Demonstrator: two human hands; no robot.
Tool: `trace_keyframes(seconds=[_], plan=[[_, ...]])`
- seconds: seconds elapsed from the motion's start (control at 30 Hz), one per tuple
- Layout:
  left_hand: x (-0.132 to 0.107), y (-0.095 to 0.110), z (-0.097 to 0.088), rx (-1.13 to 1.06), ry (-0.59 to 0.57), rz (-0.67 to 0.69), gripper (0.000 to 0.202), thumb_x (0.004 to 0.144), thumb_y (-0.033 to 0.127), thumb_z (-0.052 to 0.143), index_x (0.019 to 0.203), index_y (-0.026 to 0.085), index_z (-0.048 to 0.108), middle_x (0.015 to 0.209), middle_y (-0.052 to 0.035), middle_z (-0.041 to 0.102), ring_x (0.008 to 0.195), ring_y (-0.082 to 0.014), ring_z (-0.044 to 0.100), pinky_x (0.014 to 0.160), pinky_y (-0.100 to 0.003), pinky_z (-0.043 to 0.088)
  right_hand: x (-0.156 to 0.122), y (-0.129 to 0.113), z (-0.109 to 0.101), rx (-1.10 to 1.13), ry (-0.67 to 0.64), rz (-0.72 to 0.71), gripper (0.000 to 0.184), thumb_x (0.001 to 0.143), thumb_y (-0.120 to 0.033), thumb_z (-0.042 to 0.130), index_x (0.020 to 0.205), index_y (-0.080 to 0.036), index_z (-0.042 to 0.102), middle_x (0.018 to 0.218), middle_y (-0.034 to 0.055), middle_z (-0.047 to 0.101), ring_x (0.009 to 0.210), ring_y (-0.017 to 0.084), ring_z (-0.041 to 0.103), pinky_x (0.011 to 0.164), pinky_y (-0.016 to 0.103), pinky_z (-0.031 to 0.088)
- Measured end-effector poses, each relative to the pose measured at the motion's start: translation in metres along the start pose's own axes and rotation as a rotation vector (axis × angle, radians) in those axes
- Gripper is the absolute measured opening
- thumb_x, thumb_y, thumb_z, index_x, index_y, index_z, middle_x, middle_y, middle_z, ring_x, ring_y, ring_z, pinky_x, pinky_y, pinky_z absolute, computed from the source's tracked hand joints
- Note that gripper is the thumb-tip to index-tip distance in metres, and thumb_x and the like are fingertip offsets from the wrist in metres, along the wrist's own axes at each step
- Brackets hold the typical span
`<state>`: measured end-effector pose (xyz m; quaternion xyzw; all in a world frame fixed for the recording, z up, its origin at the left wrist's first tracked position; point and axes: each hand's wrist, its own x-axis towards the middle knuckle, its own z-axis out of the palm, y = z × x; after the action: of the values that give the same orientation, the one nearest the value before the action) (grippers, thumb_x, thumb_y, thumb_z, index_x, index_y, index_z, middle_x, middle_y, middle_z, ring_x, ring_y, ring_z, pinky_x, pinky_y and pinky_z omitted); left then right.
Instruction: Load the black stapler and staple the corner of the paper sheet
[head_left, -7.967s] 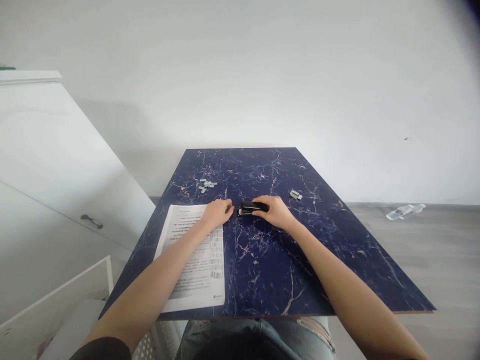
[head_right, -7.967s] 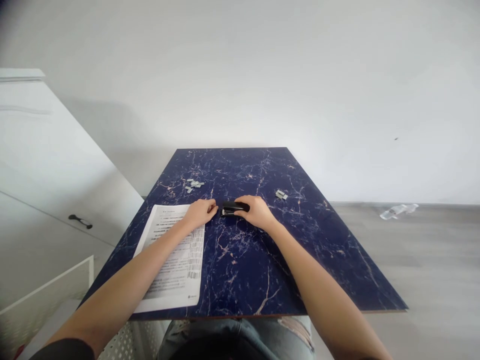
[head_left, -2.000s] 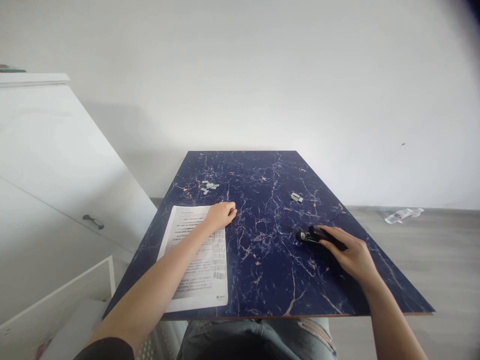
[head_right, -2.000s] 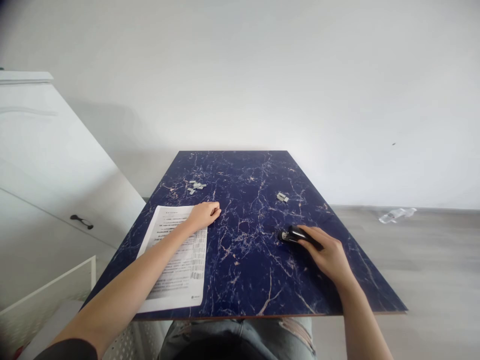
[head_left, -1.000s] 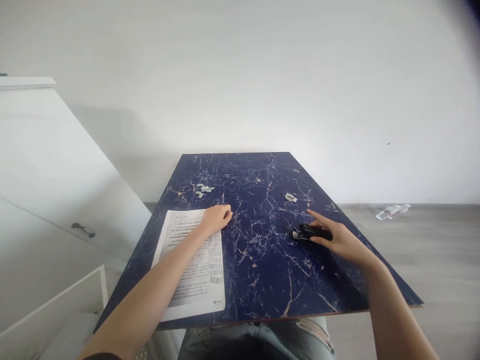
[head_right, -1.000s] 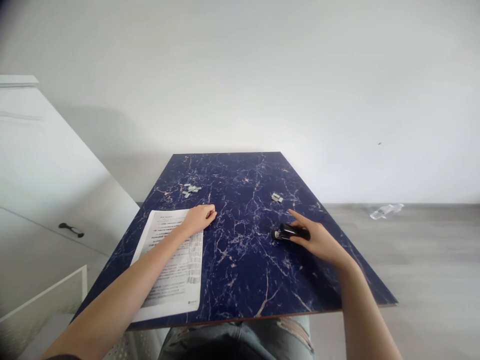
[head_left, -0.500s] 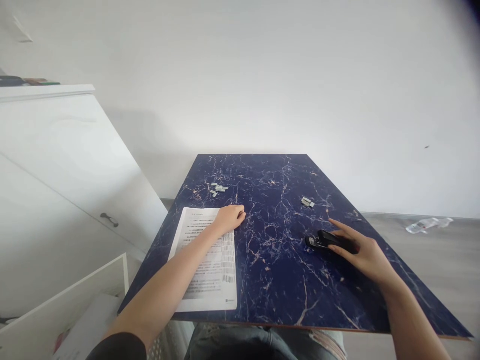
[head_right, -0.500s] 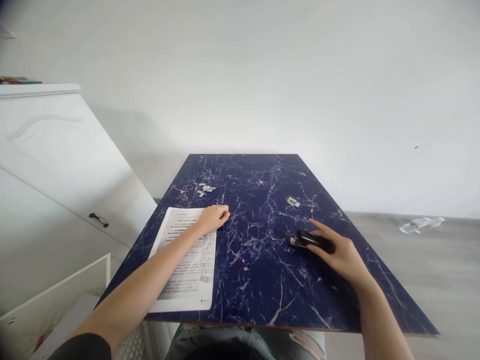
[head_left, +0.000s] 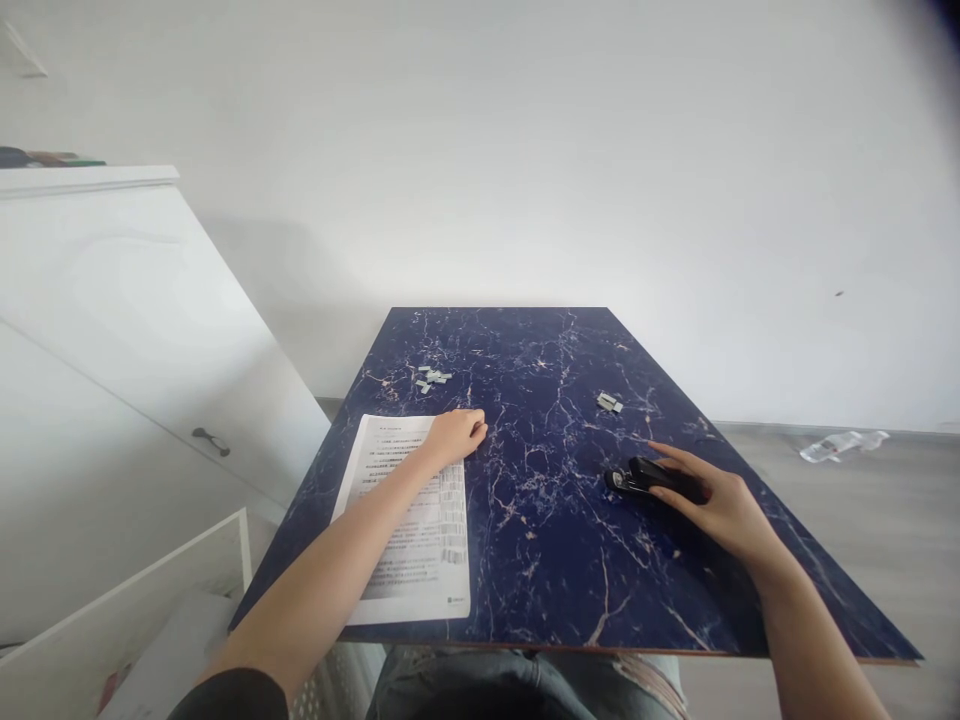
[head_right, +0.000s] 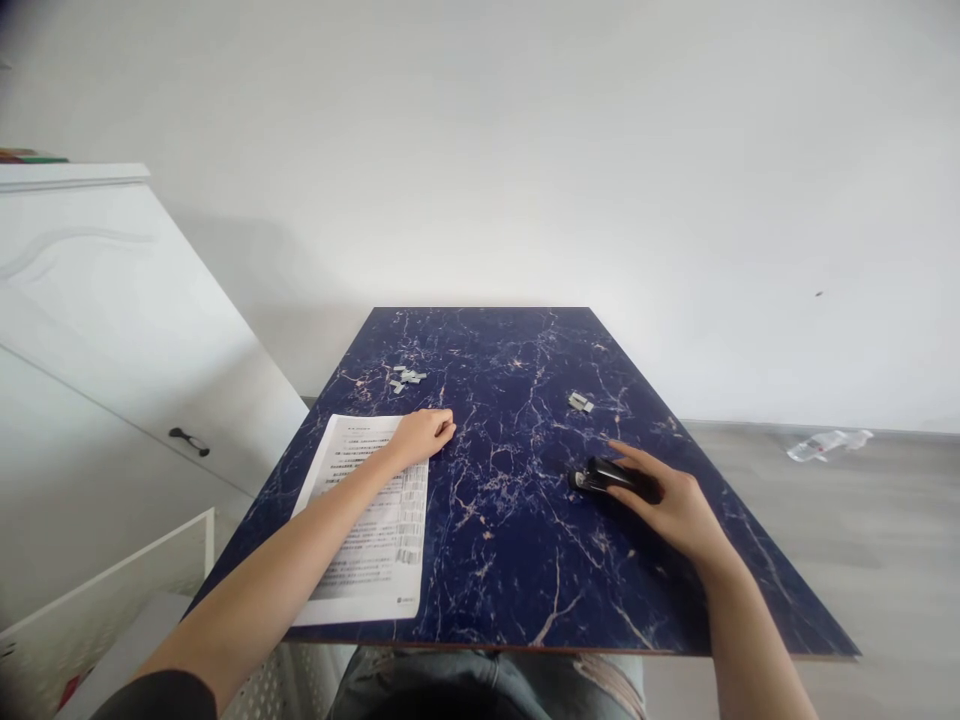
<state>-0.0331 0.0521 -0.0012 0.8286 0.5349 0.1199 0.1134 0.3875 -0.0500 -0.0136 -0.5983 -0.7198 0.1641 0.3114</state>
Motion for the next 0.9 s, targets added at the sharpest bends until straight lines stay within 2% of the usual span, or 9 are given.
trace_keyframes(seconds=[0.17, 0.33, 0.6, 0.8, 0.9], plan=[[0.001, -0.002, 0.002, 0.014, 0.010, 0.020, 0.024, 0.098, 0.032, 0.043, 0.082, 0.023, 0.059, 0.075, -0.0016, 0.066, 0.072, -0.0184, 0.062, 0.062, -0.027, 0.037, -0.002, 0.006, -0.001, -0.015, 0.028, 0.008, 0.048, 0.078, -0.056, 0.075, 0.113, -0.022, 0.073, 0.109, 0.0081, 0.076, 0.094, 0.031, 0.073, 0.085, 0.040, 0.060], [0.002, -0.003, 0.003, 0.017, 0.018, 0.028, 0.024, 0.098, 0.033, 0.044, 0.083, 0.023, 0.059, 0.076, -0.0014, 0.066, 0.072, -0.0185, 0.061, 0.062, -0.027, 0.036, 0.002, -0.001, 0.000, -0.005, 0.047, 0.042, 0.048, 0.080, -0.055, 0.073, 0.113, -0.020, 0.075, 0.107, 0.0101, 0.077, 0.093, 0.032, 0.074, 0.084, 0.042, 0.060], [0.004, -0.006, 0.005, 0.035, 0.031, 0.039, 0.023, 0.098, 0.033, 0.045, 0.082, 0.023, 0.057, 0.079, -0.0010, 0.067, 0.075, -0.0186, 0.063, 0.061, -0.027, 0.033, 0.016, -0.031, 0.007, 0.045, 0.070, -0.019, 0.045, 0.082, -0.052, 0.072, 0.113, -0.019, 0.074, 0.108, 0.0108, 0.077, 0.097, 0.033, 0.072, 0.086, 0.045, 0.059], [0.003, -0.004, 0.003, 0.035, 0.027, 0.034, 0.023, 0.098, 0.033, 0.044, 0.081, 0.024, 0.056, 0.076, -0.0007, 0.066, 0.074, -0.0190, 0.062, 0.059, -0.028, 0.031, 0.040, -0.062, 0.016, 0.002, -0.001, -0.102, 0.035, 0.085, -0.044, 0.071, 0.111, -0.022, 0.074, 0.105, 0.0084, 0.077, 0.092, 0.030, 0.073, 0.080, 0.041, 0.059], [0.003, -0.003, 0.002, 0.035, 0.019, 0.009, 0.023, 0.098, 0.034, 0.045, 0.080, 0.023, 0.057, 0.076, -0.0012, 0.066, 0.073, -0.0186, 0.062, 0.059, -0.029, 0.032, 0.052, -0.078, 0.027, 0.008, -0.043, -0.178, 0.034, 0.084, -0.043, 0.071, 0.112, -0.023, 0.073, 0.107, 0.0080, 0.077, 0.093, 0.029, 0.073, 0.082, 0.041, 0.059]])
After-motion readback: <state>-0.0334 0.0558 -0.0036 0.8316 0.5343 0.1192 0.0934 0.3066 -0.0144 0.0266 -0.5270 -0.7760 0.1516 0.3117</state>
